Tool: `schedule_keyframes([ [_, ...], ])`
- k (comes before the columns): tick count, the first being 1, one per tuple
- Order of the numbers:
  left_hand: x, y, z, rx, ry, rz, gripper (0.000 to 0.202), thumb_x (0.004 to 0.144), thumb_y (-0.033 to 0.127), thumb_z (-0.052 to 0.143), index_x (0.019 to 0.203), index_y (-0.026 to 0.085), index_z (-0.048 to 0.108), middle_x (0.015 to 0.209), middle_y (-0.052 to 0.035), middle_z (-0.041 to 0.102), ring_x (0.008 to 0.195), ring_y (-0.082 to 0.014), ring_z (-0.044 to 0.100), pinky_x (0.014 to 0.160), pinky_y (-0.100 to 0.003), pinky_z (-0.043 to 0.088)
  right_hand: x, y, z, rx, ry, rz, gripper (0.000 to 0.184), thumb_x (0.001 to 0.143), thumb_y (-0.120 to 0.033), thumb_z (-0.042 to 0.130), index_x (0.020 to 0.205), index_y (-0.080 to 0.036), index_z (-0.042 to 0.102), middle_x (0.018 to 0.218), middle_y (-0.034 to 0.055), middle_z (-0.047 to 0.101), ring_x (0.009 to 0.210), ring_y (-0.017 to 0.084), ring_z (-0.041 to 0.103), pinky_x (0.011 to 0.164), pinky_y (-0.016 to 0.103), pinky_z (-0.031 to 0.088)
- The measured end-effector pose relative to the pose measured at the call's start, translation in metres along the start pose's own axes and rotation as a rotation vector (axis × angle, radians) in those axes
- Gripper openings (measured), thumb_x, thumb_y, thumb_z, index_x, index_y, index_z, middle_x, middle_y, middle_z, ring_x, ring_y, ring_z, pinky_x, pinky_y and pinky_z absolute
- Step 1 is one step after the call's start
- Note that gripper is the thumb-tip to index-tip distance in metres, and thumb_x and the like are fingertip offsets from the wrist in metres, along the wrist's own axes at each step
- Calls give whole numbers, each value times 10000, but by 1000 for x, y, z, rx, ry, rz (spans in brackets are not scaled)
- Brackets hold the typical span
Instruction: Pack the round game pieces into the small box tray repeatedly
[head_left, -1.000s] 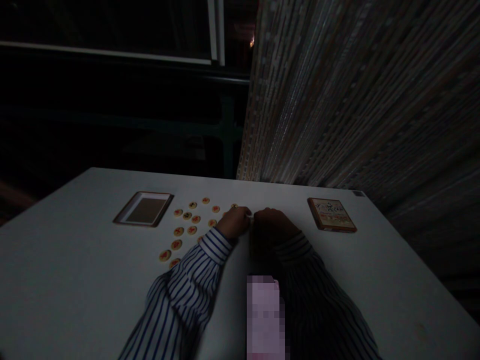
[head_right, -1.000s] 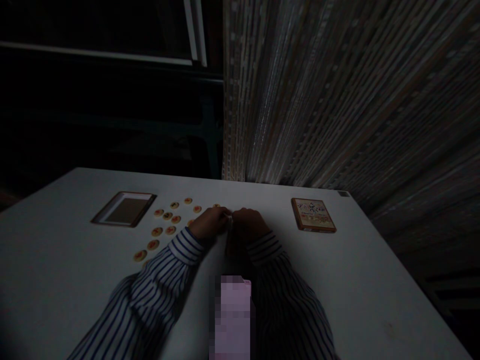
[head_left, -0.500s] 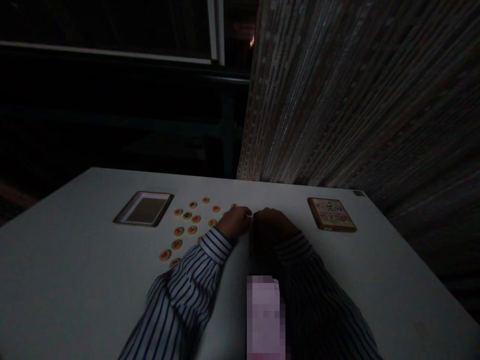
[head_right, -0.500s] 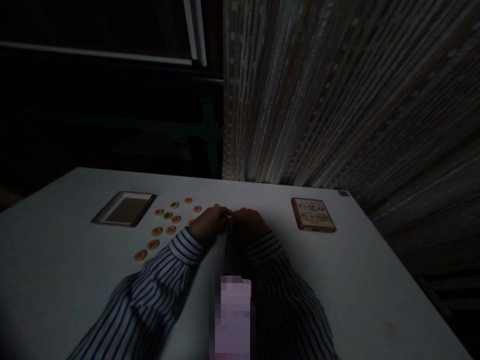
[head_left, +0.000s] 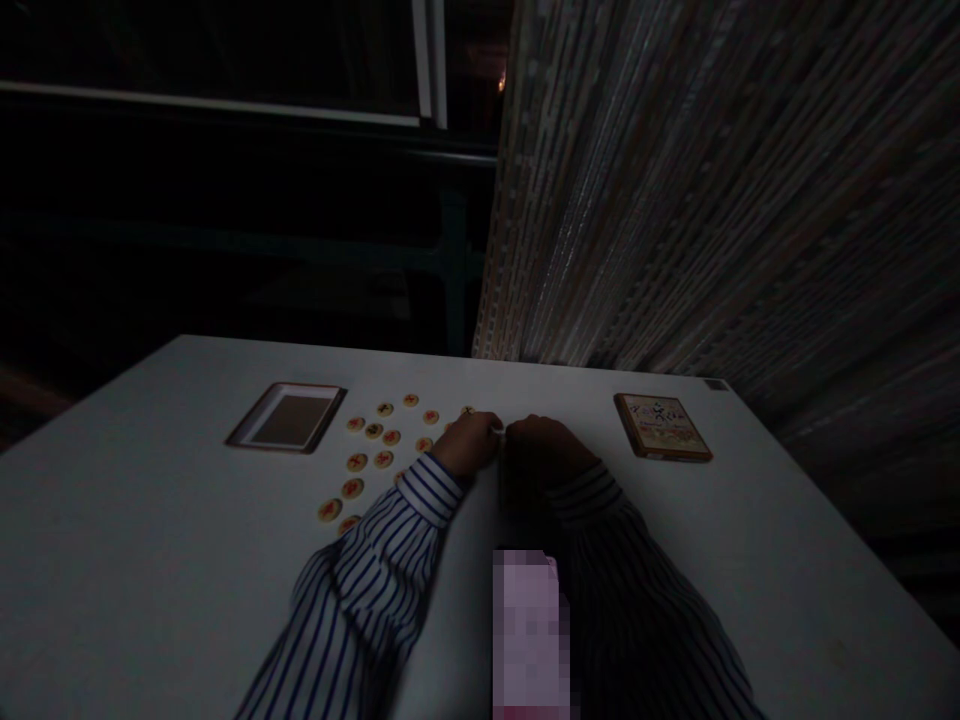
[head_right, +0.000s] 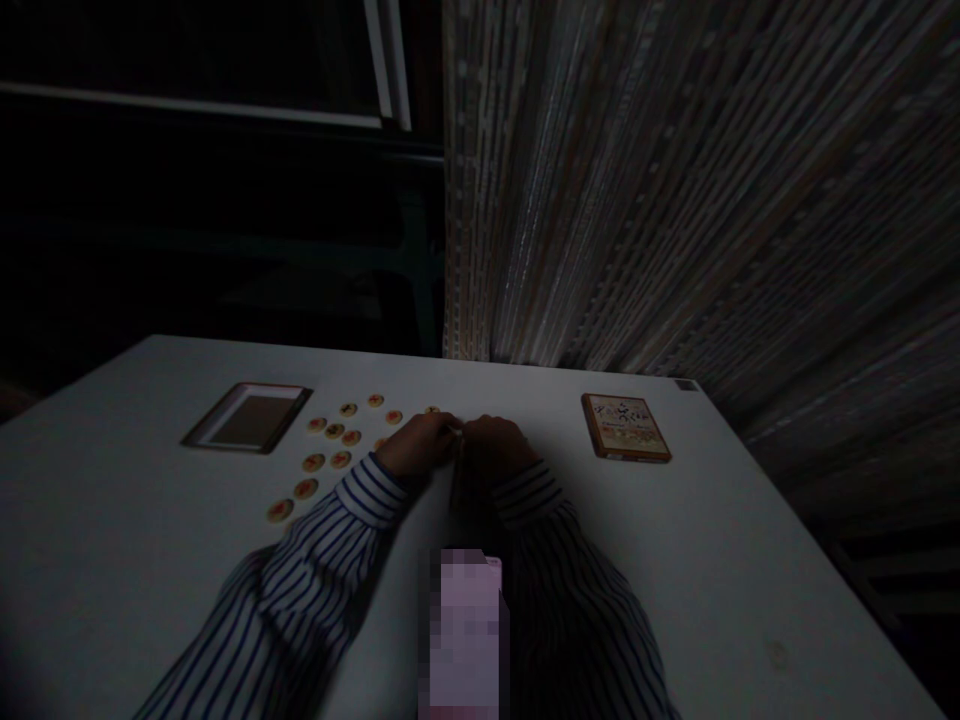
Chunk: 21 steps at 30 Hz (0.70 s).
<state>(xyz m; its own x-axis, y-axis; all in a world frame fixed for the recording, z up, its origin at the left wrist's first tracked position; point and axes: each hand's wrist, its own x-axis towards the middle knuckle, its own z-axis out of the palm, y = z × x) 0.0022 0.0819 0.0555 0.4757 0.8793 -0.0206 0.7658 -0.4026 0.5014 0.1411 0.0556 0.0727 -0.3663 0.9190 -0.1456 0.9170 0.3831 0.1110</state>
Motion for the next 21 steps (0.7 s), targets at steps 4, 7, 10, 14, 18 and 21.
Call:
schedule_keyframes([
  [4, 0, 0, 0, -8, 2, 12, 315, 758, 155, 427, 1022, 142, 598, 989, -88, 645, 940, -186, 575, 816, -272, 433, 0, -1, -2, -10, -27, 19, 260, 835, -189, 357, 931, -115, 587, 859, 143, 622, 812, 209, 607, 667, 300, 459],
  [7, 0, 0, 0, -4, 7, 22, 313, 756, 148, 424, 1015, 135, 600, 990, -97, 645, 938, -191, 578, 815, -278, 434, -1, -2, -3, -6, -28, 16, 264, 839, -193, 356, 943, -111, 584, 886, 156, 617, 841, 205, 599, 700, 303, 451],
  [10, 0, 0, 0, 1, -5, 7, 316, 753, 161, 439, 1027, 135, 593, 994, -100, 644, 940, -192, 579, 818, -277, 433, -2, -2, -3, -3, -20, 11, 261, 839, -184, 352, 930, -116, 587, 883, 146, 620, 830, 205, 601, 691, 301, 452],
  [14, 1, -2, 1, -2, -2, 9, 304, 767, 169, 426, 1016, 146, 600, 1004, -94, 640, 951, -188, 572, 831, -279, 427, -2, -1, -3, 6, -12, 12, 261, 845, -183, 341, 924, -123, 583, 856, 134, 623, 810, 204, 603, 663, 293, 450],
  [18, 2, -5, 3, 6, 20, 28, 306, 760, 152, 424, 1005, 150, 607, 987, -86, 645, 931, -179, 577, 827, -278, 429, -2, 2, -5, 8, -25, 15, 241, 839, -192, 364, 933, -124, 576, 866, 135, 619, 825, 202, 595, 668, 284, 440],
  [21, 1, -6, 4, 6, 34, 40, 314, 757, 153, 426, 1016, 142, 604, 1001, -91, 640, 955, -177, 566, 845, -277, 419, -4, 5, -7, -1, -39, 25, 235, 837, -204, 379, 953, -123, 567, 889, 138, 611, 850, 198, 585, 688, 278, 430],
])
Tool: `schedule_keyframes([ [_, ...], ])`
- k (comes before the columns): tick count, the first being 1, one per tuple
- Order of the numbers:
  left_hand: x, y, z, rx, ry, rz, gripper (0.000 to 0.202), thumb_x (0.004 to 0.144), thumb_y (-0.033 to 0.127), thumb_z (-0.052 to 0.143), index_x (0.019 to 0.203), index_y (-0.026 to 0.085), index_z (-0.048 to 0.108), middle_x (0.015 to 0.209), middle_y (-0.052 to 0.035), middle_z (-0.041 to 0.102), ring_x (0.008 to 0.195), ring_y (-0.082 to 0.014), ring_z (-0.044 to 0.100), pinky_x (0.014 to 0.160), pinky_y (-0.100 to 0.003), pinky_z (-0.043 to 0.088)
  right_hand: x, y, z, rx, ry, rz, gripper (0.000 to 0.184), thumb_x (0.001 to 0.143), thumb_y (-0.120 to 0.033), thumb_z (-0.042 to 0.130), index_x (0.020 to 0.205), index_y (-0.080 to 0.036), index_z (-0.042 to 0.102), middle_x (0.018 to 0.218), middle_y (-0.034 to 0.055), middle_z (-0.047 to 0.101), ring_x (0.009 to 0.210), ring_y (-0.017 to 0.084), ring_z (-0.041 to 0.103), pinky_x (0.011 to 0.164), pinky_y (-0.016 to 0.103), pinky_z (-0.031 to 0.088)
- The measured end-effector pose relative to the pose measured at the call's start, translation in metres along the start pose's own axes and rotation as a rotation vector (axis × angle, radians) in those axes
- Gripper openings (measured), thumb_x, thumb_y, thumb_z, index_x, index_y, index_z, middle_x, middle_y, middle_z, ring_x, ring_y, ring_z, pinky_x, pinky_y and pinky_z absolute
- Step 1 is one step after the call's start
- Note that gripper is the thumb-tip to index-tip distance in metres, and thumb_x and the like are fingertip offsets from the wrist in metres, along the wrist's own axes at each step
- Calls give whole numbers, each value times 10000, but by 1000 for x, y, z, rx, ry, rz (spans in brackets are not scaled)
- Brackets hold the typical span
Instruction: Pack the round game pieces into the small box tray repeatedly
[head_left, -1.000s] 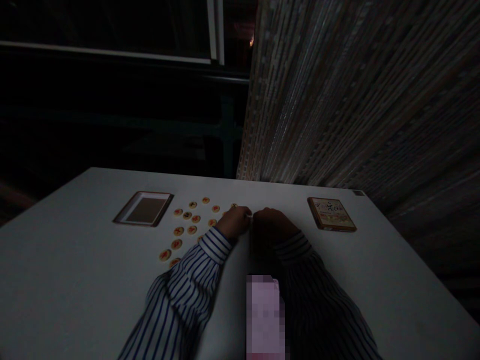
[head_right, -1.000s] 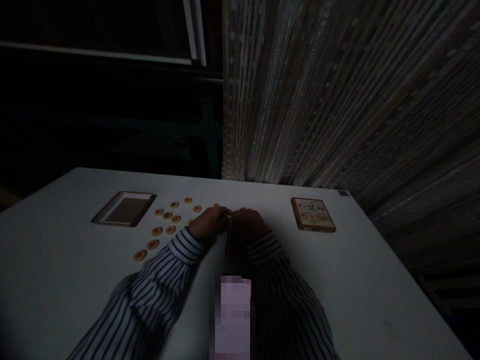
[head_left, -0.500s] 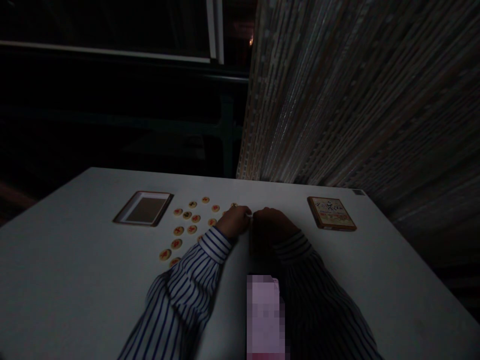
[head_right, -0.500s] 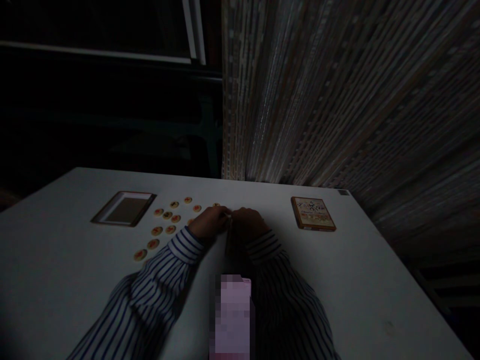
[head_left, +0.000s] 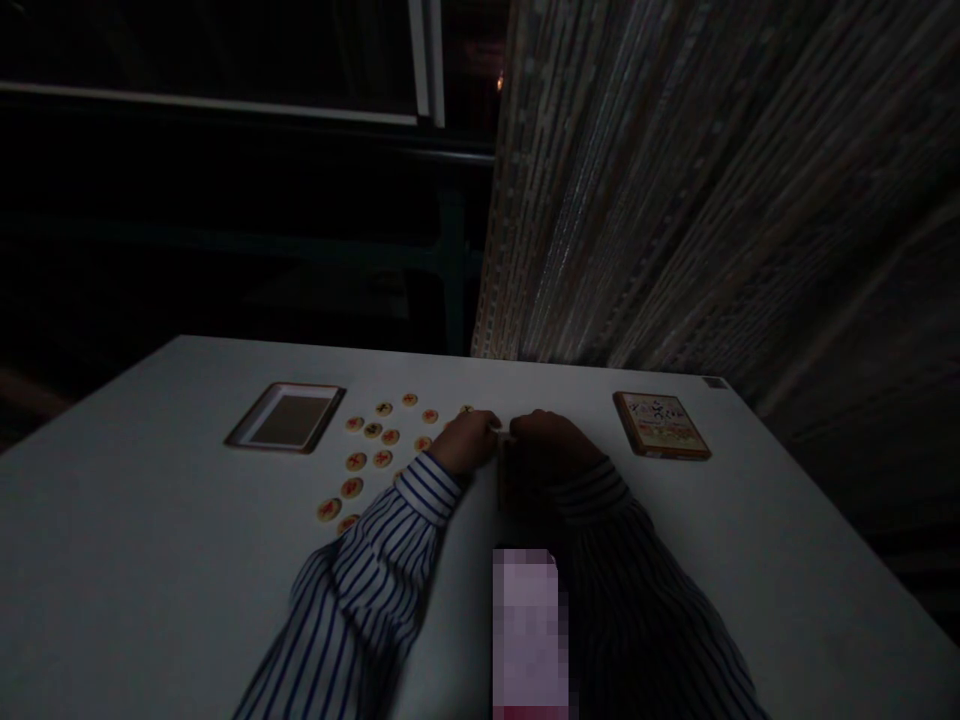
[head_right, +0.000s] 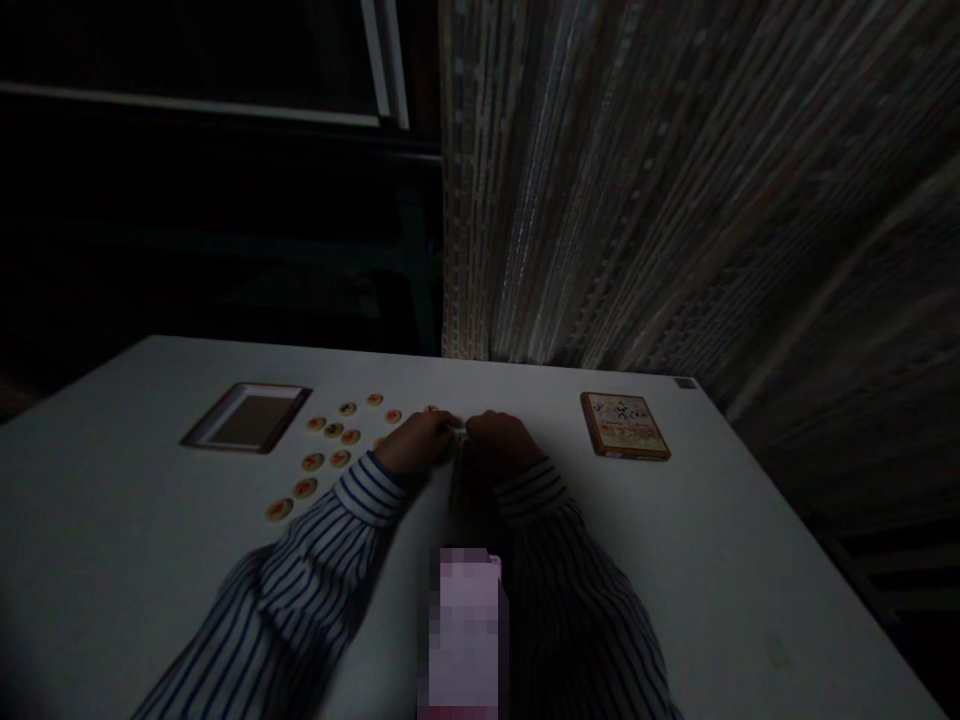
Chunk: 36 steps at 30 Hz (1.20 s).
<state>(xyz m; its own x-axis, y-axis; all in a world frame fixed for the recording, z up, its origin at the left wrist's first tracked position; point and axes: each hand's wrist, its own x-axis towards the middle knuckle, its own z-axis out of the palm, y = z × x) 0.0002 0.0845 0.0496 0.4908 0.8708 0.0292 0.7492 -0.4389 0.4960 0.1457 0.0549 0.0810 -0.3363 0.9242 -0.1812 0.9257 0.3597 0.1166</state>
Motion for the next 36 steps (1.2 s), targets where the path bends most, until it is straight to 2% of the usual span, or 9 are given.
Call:
schedule_keyframes([
  [9, -1, 2, -1, -17, 7, -16, 312, 753, 151, 430, 1013, 149, 602, 1014, -84, 635, 963, -171, 561, 864, -273, 410, -3, 6, -7, 6, -6, 33, 246, 833, -247, 384, 976, -140, 553, 897, 133, 607, 846, 204, 583, 675, 283, 422],
  [15, 0, 1, -4, -59, 76, 23, 282, 788, 230, 412, 980, 171, 610, 976, -75, 649, 918, -170, 580, 820, -271, 425, 0, 13, -9, -6, 41, 70, 267, 840, -273, 353, 979, -154, 548, 871, 127, 623, 820, 216, 593, 652, 296, 418],
  [25, -1, -4, -19, -95, 206, -17, 263, 800, 293, 410, 913, 179, 619, 909, -54, 663, 838, -173, 594, 736, -253, 441, -5, 15, -13, 1, 99, 75, 289, 848, -282, 334, 989, -164, 557, 886, 113, 639, 823, 215, 598, 676, 303, 420],
  [30, -3, -7, -28, -149, 266, -4, 258, 787, 283, 419, 908, 174, 620, 896, -43, 663, 845, -167, 590, 758, -250, 438, -6, 14, -19, -19, 106, 91, 298, 862, -288, 300, 973, -175, 552, 893, 102, 639, 823, 224, 597, 679, 319, 423],
  [36, -8, -8, -46, -204, 321, -19, 256, 778, 296, 429, 888, 169, 623, 878, -39, 662, 822, -160, 592, 758, -253, 441, -9, 15, -28, -11, 120, 90, 331, 877, -301, 265, 1039, -192, 532, 964, 110, 627, 883, 206, 577, 725, 313, 405],
])
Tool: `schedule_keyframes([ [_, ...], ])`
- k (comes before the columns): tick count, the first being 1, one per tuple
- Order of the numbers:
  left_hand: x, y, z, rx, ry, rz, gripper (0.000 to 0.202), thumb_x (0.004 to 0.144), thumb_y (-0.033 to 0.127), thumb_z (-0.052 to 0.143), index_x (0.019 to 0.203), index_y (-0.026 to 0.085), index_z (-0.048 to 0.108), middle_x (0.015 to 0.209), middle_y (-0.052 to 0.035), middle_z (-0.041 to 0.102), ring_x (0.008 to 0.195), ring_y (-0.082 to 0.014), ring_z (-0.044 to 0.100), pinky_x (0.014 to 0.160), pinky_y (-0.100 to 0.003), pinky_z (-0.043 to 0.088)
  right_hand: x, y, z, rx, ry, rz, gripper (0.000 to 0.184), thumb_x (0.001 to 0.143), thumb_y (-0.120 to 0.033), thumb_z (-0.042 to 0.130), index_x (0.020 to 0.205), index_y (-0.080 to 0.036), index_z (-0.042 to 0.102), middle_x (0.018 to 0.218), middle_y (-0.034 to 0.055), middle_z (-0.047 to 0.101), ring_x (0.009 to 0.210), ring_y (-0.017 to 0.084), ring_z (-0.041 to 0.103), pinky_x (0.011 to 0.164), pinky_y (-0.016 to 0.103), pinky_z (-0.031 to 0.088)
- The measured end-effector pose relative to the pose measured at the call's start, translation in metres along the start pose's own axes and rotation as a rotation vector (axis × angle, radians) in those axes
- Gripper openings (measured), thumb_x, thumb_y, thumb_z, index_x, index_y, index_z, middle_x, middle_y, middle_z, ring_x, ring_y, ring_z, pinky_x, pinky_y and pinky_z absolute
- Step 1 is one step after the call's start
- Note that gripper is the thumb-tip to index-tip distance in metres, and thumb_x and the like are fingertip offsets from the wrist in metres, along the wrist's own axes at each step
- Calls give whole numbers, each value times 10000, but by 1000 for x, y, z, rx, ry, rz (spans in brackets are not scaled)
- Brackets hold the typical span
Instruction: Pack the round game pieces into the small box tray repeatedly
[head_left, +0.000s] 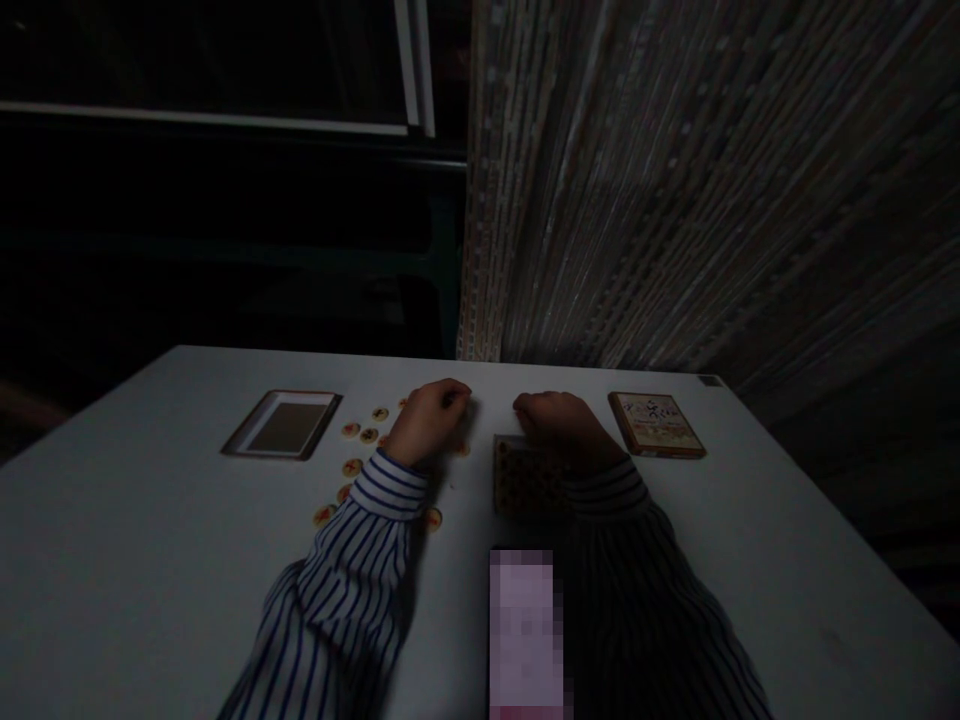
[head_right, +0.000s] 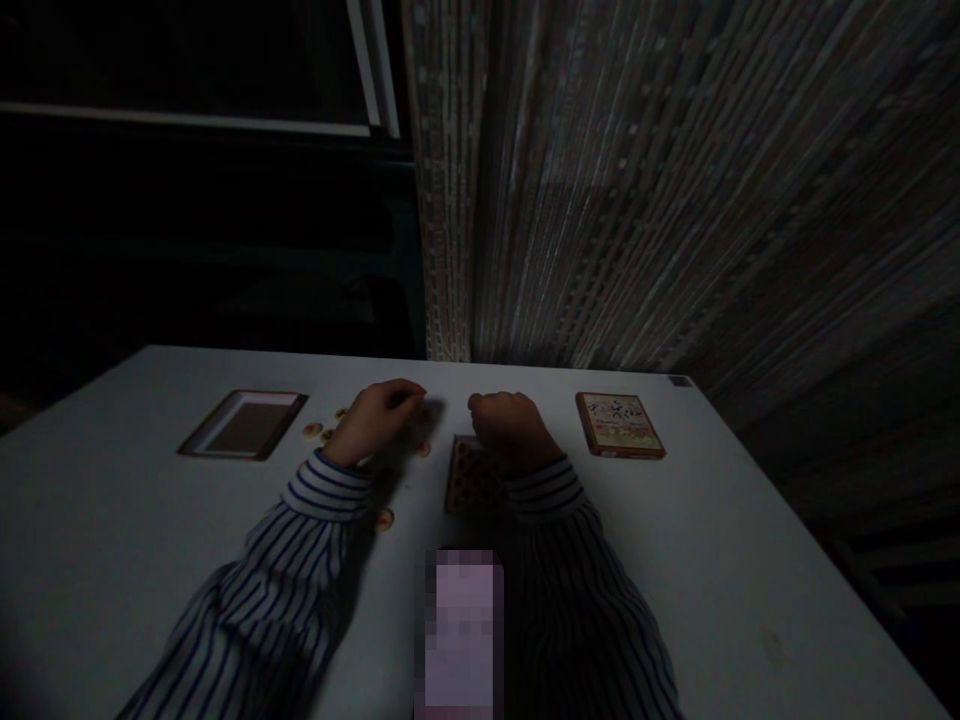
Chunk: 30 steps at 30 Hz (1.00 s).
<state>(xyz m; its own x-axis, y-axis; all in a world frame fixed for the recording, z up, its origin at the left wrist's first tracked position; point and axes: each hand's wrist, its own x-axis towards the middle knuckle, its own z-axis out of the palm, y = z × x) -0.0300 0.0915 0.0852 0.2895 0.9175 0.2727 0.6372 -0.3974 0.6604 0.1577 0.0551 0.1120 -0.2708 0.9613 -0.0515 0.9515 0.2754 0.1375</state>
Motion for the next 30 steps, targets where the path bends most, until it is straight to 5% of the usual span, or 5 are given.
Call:
schedule_keyframes([
  [14, 0, -14, -24, -120, 98, -27, 295, 765, 364, 458, 884, 140, 609, 859, -63, 660, 779, -157, 603, 744, -271, 459, -4, 0, -6, 42, 122, -35, 340, 875, -277, 263, 1045, -192, 545, 965, 95, 631, 882, 198, 569, 733, 314, 378],
  [30, 2, -32, 33, 319, -68, -26, 315, 766, 272, 467, 1051, 175, 559, 1047, -79, 612, 977, -202, 537, 863, -296, 395, 0, 7, 10, 42, 28, -8, 304, 840, -297, 350, 1043, -187, 549, 1007, 101, 614, 959, 216, 534, 780, 338, 376],
])
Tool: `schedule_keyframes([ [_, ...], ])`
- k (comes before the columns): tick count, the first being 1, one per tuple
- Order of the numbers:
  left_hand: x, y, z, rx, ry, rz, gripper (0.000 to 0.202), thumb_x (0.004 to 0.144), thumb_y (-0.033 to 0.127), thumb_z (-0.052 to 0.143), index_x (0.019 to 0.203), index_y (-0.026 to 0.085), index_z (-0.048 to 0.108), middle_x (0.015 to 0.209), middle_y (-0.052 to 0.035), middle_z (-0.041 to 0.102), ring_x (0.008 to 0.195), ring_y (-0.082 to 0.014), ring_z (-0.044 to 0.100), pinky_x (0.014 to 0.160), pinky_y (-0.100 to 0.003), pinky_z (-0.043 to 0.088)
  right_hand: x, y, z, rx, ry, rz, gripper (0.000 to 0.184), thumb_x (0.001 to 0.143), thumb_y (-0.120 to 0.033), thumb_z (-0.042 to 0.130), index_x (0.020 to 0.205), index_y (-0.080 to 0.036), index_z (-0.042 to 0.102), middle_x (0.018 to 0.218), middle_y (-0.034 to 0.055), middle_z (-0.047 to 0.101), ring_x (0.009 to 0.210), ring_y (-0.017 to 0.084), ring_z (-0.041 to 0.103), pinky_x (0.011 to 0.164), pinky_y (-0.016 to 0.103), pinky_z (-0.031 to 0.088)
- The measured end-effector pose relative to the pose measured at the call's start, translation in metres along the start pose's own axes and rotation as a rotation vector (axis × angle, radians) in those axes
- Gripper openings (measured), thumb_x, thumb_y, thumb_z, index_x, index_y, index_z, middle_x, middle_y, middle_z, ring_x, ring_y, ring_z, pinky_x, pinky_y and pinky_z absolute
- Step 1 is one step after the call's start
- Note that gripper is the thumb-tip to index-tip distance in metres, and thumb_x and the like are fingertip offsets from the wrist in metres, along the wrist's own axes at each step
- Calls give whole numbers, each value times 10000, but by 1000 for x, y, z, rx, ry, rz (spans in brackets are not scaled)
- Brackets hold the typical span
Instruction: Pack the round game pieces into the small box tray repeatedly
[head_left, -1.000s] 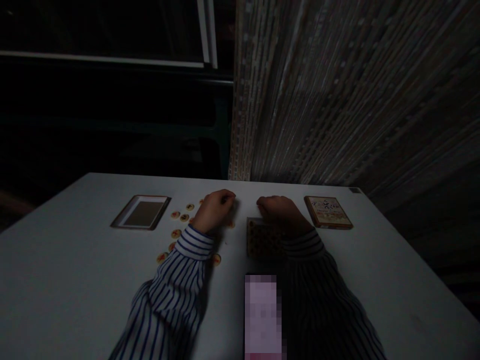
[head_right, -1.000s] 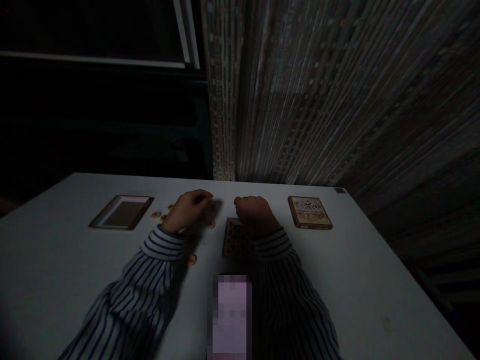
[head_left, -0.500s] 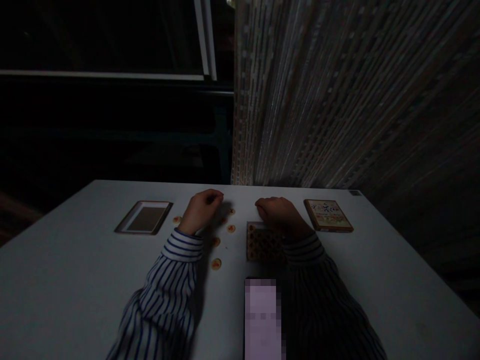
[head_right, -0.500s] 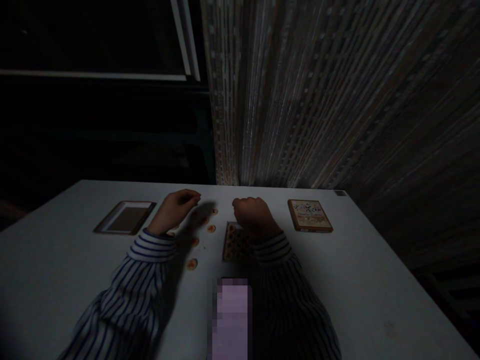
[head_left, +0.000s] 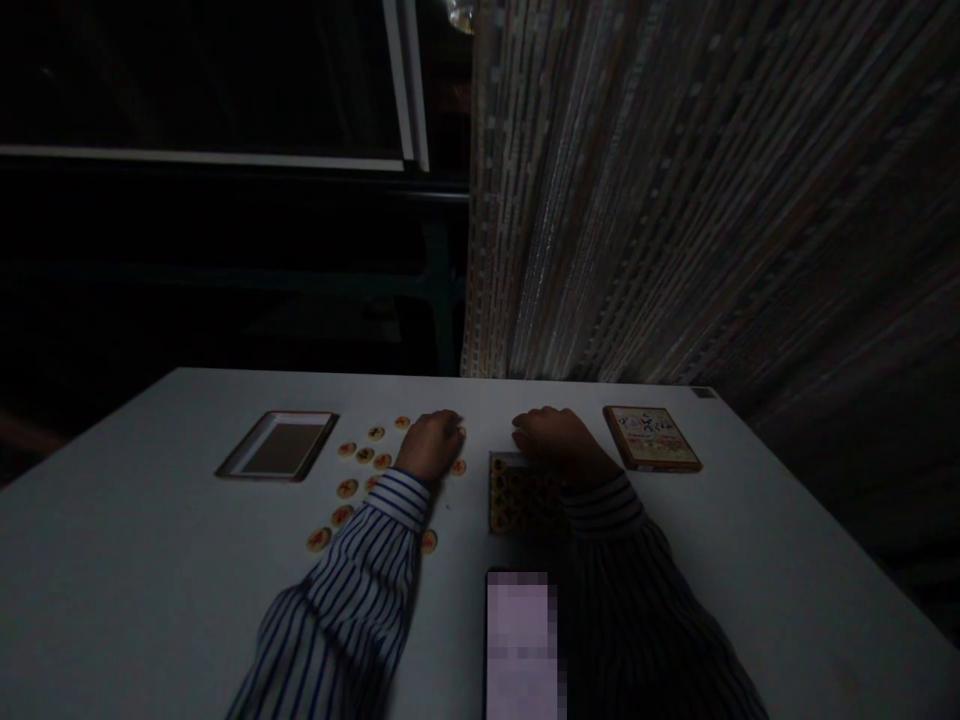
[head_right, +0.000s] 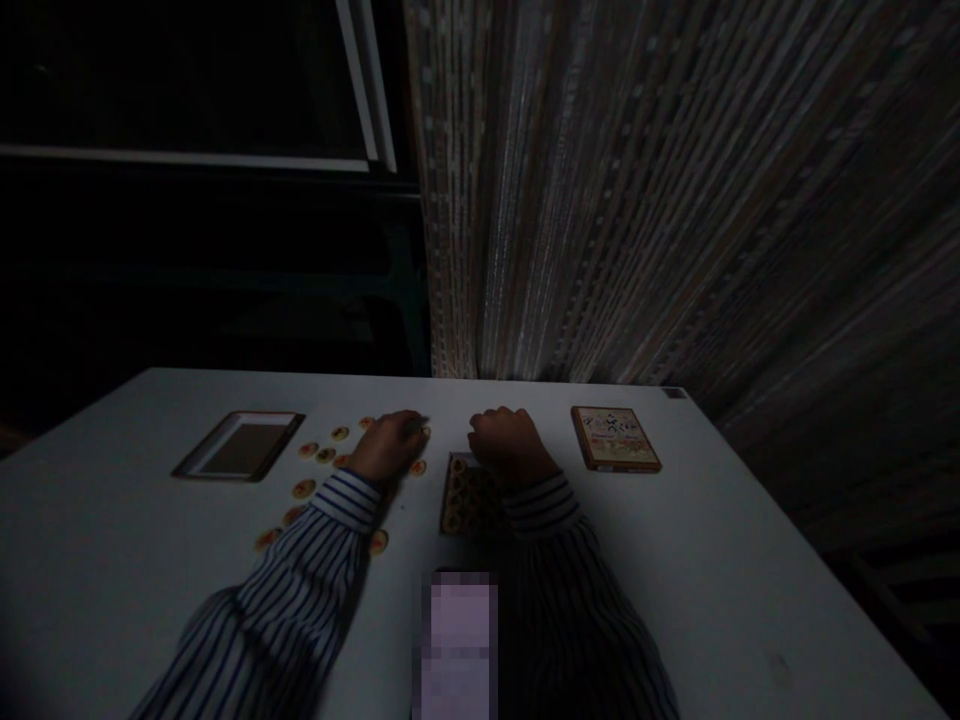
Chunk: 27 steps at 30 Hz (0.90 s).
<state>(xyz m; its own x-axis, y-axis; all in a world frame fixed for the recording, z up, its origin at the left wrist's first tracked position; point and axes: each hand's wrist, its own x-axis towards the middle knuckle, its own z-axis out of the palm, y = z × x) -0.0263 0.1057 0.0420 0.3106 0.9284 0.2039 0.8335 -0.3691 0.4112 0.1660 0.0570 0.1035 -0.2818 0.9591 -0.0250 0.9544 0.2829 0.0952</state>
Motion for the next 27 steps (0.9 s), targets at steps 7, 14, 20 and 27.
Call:
schedule_keyframes([
  [7, 0, -1, 10, 98, -57, -4, 317, 781, 277, 450, 1073, 195, 545, 986, -73, 630, 967, -198, 541, 838, -288, 401, -1, 0, 2, -10, -13, -30, 296, 842, -306, 332, 1008, -187, 546, 998, 97, 611, 947, 215, 534, 761, 349, 381],
  [14, -1, 3, 12, 148, -62, 2, 318, 792, 276, 451, 1084, 208, 556, 1017, -77, 627, 990, -195, 536, 874, -293, 375, -1, 0, 2, -1, -31, -34, 319, 847, -320, 333, 1068, -188, 522, 1018, 98, 604, 961, 213, 529, 768, 335, 376],
  [20, 1, -3, 17, 195, -9, 47, 287, 804, 279, 431, 1028, 194, 588, 942, -77, 649, 914, -198, 567, 822, -296, 396, -1, 0, 1, 4, -27, -46, 327, 845, -315, 337, 1088, -189, 515, 1024, 101, 604, 959, 224, 532, 756, 341, 382],
  [27, 2, -4, 17, 149, 51, 76, 277, 802, 299, 433, 1002, 183, 586, 896, -83, 654, 874, -206, 579, 790, -296, 405, 0, 0, 3, 16, -47, -43, 324, 844, -322, 344, 1094, -194, 507, 1038, 99, 599, 963, 217, 529, 760, 329, 375],
])
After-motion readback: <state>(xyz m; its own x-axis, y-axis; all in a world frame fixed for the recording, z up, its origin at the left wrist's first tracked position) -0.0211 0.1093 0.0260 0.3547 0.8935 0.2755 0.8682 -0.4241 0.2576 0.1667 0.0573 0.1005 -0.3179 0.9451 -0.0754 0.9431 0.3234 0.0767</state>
